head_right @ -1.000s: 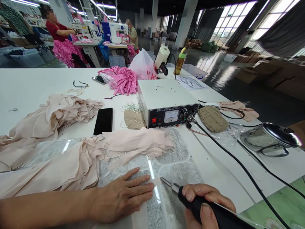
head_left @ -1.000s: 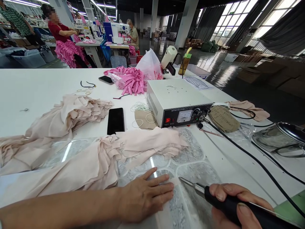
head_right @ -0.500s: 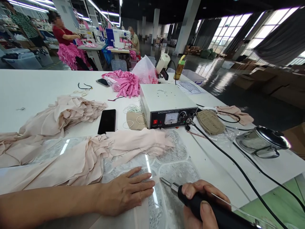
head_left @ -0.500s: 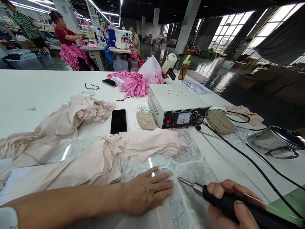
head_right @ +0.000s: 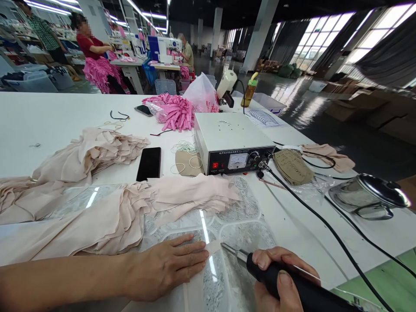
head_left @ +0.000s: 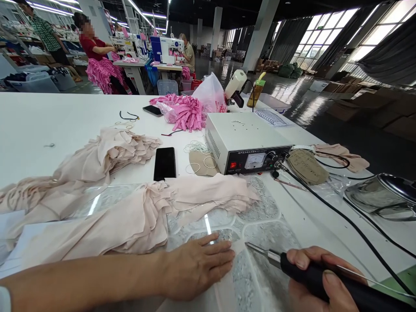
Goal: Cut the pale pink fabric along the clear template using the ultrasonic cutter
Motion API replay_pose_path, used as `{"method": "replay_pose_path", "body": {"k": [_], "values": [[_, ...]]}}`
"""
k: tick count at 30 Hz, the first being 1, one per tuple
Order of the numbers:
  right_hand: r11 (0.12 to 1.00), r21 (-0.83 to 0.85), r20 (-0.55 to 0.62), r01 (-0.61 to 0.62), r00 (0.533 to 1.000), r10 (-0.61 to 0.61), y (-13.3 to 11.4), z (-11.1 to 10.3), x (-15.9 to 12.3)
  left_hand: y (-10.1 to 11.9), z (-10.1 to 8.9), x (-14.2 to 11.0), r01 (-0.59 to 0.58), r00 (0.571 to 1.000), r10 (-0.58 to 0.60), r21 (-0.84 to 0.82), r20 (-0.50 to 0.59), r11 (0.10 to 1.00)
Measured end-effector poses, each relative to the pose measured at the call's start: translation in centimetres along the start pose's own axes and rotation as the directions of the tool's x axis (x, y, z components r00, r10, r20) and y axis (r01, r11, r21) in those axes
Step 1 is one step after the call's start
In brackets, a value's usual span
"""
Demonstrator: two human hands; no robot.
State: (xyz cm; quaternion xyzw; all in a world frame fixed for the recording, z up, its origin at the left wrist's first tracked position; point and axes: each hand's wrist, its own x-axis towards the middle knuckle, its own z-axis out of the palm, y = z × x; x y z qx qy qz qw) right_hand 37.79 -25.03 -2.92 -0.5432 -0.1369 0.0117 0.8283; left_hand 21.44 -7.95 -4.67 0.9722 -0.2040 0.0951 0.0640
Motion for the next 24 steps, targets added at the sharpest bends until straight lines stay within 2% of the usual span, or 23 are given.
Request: {"method": "replay_pose_path", "body": {"k": [5,10,19,24], "values": [[1.0,0.021,0.061,-0.023,0.998,0.022,0.6,-0.7,0.2,0.1,-0.2,0.0,-0.022,1.0,0.022,0.01,-0.021,1.0],[1.0,0.031,0.043,0.005,0.999,-0.006,0.6,-0.9,0.0,0.2,-0.2,0.2,-0.028,0.998,0.029,0.018,-0.054,0.999],[0.999,0.043,0.053,-0.003,0.999,0.0,-0.1,1.4,-1.1,0.4,-0.6,0.3,-0.013,0.997,0.017,0.05,-0.077,0.999],[0.999,0.044,0.087,0.002,0.996,-0.006,0.1,1.7,-1.2,0.4,-0.6,0.3,-0.011,0.997,0.016,0.051,-0.082,0.999]]}}
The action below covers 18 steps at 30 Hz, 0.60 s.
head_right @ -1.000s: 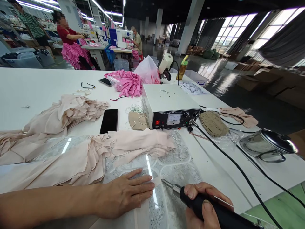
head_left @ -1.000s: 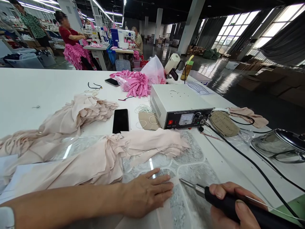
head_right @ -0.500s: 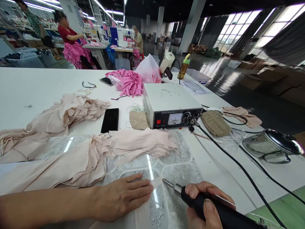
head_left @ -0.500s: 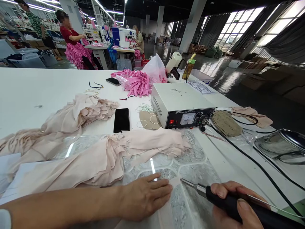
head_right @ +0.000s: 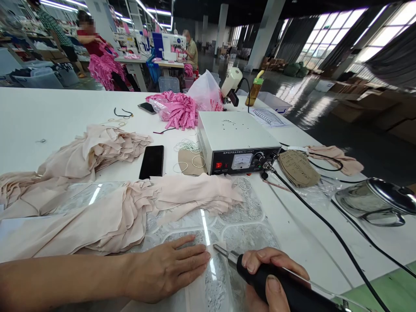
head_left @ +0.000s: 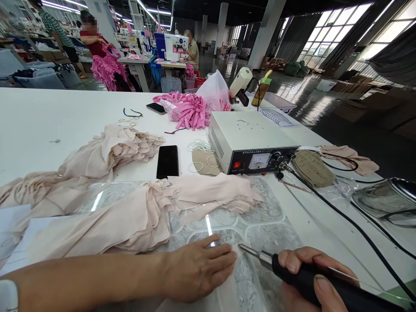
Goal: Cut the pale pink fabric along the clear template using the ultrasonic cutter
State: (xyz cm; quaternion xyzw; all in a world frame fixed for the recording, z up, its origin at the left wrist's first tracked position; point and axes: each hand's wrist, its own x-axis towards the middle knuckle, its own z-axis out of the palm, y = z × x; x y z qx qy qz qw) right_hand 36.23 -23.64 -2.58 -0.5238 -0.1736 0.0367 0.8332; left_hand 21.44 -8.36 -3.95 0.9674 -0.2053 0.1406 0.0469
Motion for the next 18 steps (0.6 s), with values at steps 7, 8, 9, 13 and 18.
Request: {"method": "replay_pose_path", "body": {"k": [7,8,9,13,18], "values": [[0.999,-0.041,0.05,0.033,0.998,-0.031,-0.21,0.28,0.32,0.02,-0.1,0.08,0.002,1.0,-0.002,0.013,0.004,1.0],[0.998,-0.049,0.057,0.042,0.998,-0.039,-0.29,0.32,0.33,0.03,-0.11,0.1,0.002,1.0,-0.002,0.014,0.001,1.0],[0.997,-0.057,0.068,0.049,0.997,-0.045,-0.34,0.34,0.34,0.04,-0.12,0.12,0.002,1.0,-0.002,0.014,0.001,1.0],[0.997,-0.042,0.114,0.062,0.992,-0.056,-0.32,0.16,0.43,0.01,-0.15,0.14,0.001,1.0,-0.001,0.016,0.007,1.0],[0.998,-0.026,0.087,0.051,0.995,-0.049,-0.84,-0.3,0.62,-0.05,-0.03,0.05,-0.009,1.0,0.009,0.007,0.012,1.0]]}}
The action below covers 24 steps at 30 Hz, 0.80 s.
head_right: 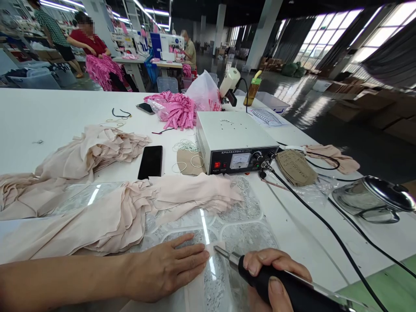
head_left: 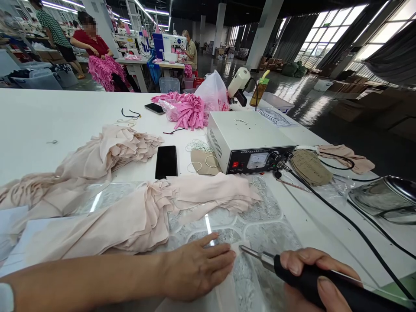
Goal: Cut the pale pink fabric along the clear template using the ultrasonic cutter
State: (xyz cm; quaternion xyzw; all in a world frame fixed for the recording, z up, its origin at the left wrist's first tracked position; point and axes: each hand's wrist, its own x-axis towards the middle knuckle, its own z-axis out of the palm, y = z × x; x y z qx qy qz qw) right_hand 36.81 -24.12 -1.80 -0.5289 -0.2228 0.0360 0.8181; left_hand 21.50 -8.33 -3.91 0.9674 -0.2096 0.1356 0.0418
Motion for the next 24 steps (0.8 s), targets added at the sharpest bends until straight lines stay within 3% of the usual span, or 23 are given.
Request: {"method": "replay_pose_path", "body": {"k": [7,18,24], "values": [[0.998,-0.022,-0.001,-0.067,0.998,0.067,-1.1,-0.2,-0.5,0.0,0.0,0.0,0.007,1.0,-0.007,-0.003,0.006,1.0],[0.999,-0.033,0.015,-0.036,0.999,0.036,-0.5,-0.9,-0.7,-0.1,0.1,0.0,0.003,1.0,-0.002,-0.003,0.026,1.0],[0.998,-0.055,0.095,-0.031,0.995,0.036,-0.5,-1.0,-0.5,-0.1,-0.1,-0.1,-0.001,0.999,0.002,-0.012,0.036,1.0]]}}
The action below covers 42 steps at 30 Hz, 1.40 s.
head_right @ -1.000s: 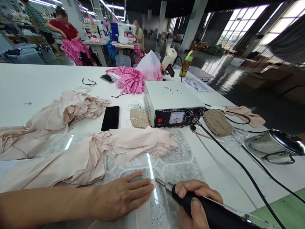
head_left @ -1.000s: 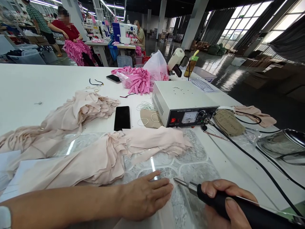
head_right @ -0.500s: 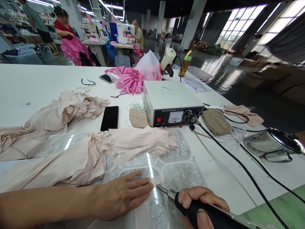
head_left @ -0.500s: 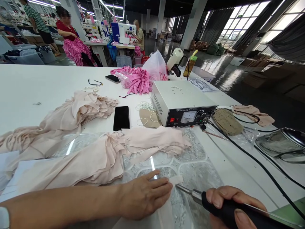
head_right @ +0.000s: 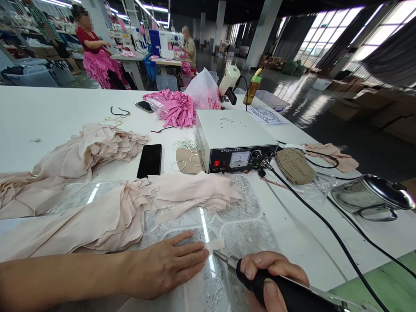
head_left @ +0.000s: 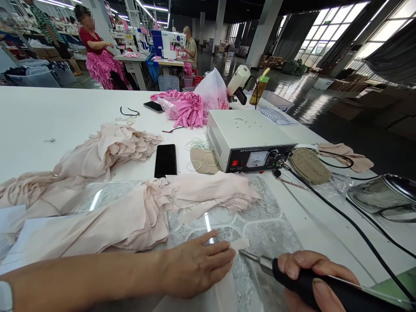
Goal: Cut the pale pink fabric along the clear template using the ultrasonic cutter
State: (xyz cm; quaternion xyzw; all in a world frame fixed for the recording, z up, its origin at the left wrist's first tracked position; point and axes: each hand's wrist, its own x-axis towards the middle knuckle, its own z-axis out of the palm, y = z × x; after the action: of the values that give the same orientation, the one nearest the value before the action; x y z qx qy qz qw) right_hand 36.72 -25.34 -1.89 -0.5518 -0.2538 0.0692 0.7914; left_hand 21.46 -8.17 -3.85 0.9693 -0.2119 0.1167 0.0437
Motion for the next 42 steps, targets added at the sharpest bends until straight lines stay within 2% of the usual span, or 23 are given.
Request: {"method": "replay_pose_path", "body": {"k": [4,9,13,17,19,22,25,29,34,37,42], "values": [[0.999,0.017,-0.047,0.033,0.998,-0.032,0.0,0.2,0.2,0.0,0.1,0.0,0.003,1.0,-0.003,-0.011,-0.001,1.0],[0.997,0.061,-0.176,0.045,0.984,-0.033,0.1,-0.1,0.6,0.0,0.9,-0.1,0.053,0.998,-0.054,-0.087,-0.018,0.995],[0.992,0.071,-0.175,0.104,0.98,-0.091,0.9,0.3,0.8,0.1,0.4,-0.2,0.13,0.989,-0.141,-0.18,-0.053,0.975],[0.988,0.086,-0.183,0.129,0.977,-0.112,1.5,0.6,0.7,0.3,-0.5,-0.5,0.157,0.987,-0.162,-0.183,-0.014,0.971],[0.987,0.086,-0.194,0.132,0.974,-0.113,1.6,0.5,0.6,0.6,-0.6,-0.9,0.153,0.987,-0.158,-0.163,-0.015,0.975],[0.988,0.086,-0.198,0.126,0.974,-0.107,1.5,0.3,0.5,1.2,-0.3,-1.4,0.141,0.986,-0.151,-0.125,-0.073,0.982],[0.99,0.075,-0.198,0.122,0.974,-0.105,1.4,0.0,0.5,2.1,0.0,-1.6,0.092,0.99,-0.102,-0.104,-0.094,0.99],[0.991,0.066,-0.197,0.118,0.975,-0.103,1.3,-0.5,0.5,2.5,-0.5,-1.5,0.022,0.999,-0.027,-0.089,-0.047,0.996],[0.993,0.058,-0.205,0.102,0.975,-0.089,0.6,-1.1,0.3,1.1,-2.2,-1.0,-0.015,0.999,0.022,-0.157,0.037,0.987],[0.995,0.045,-0.212,0.091,0.974,-0.079,0.4,-1.5,0.1,1.2,-2.5,-0.7,0.024,0.999,-0.019,-0.171,0.03,0.985],[0.985,0.074,-0.219,0.156,0.966,-0.137,0.8,-1.3,0.4,3.3,-1.4,-0.2,0.185,0.982,-0.189,-0.129,-0.018,0.974]]}}
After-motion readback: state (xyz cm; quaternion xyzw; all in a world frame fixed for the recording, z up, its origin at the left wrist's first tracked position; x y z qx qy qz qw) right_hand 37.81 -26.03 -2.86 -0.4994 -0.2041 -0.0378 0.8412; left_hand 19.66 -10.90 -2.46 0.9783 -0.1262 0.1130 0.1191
